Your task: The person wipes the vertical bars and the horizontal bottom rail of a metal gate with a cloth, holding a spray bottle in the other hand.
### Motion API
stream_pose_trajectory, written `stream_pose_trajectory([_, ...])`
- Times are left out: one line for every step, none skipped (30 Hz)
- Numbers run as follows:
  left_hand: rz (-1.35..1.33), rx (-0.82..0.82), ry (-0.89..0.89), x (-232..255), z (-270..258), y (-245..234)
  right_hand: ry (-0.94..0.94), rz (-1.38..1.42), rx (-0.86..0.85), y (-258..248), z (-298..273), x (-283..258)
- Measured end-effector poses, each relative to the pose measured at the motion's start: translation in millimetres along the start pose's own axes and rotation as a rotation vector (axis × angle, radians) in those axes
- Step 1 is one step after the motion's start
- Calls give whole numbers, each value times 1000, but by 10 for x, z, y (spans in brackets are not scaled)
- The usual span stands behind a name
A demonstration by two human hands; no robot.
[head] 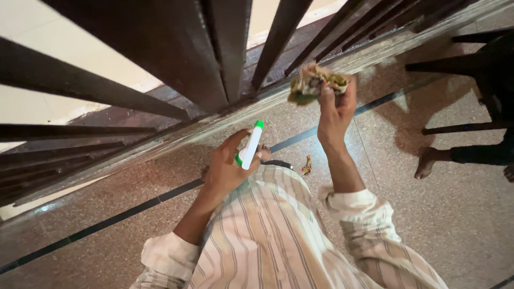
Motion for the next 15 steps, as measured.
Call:
stream_pose_trajectory([-11,4,15,17,0,11,-99,-25,-21,99,90,-164])
stream_pose_trajectory([-23,8,30,29,2,19,-195,-7,-62,243,192,-291])
stream_pose_trajectory([8,15,47,36,3,20,-226,-10,-94,373,269,-337])
stream_pose_trajectory([38,23,64,39,5,11,-257,-13,-126,496,328,-345])
stream_pose_trajectory([67,32,82,51,8,8,-216,-50,-196,661,386,-229])
stream_pose_trajectory([59,25,77,45,6,21,-176,-87,-265,805,422,-75])
stream_pose_trajectory([53,20,71,36,-1,24,-146,-60,-260,861,470,89])
stream_pose_trajectory([47,15,64,27,-8,25,-117,-35,-255,893,480,257])
stream_pose_trajectory([43,22,56,20,-19,21,-159,-77,-219,870,446,350])
stream_pose_trajectory([40,29,48,14,-34,14,-201,-118,-182,845,405,429])
stream_pose_trajectory([37,39,42,8,-37,-1,-246,-159,-146,820,393,481])
stream_pose_trajectory([43,45,40,9,-47,-15,-239,-144,-111,784,384,543])
stream_pose_trajectory([51,56,40,15,-49,-35,-235,-126,-79,768,377,574])
stream_pose_trajectory([59,66,39,21,-47,-56,-231,-108,-48,760,389,579])
stream_pose_trajectory([39,56,4,-8,-78,-56,-237,-103,-68,791,372,546])
Point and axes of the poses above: each hand's wrist, its own z-axis towards the middle knuckle, its own y-axis out of the palm, x = y × z, the point moved 10 cm from there along z, towards the middle knuckle, and after that the axes turned 5 degrees about z, right-handed, at the moved point
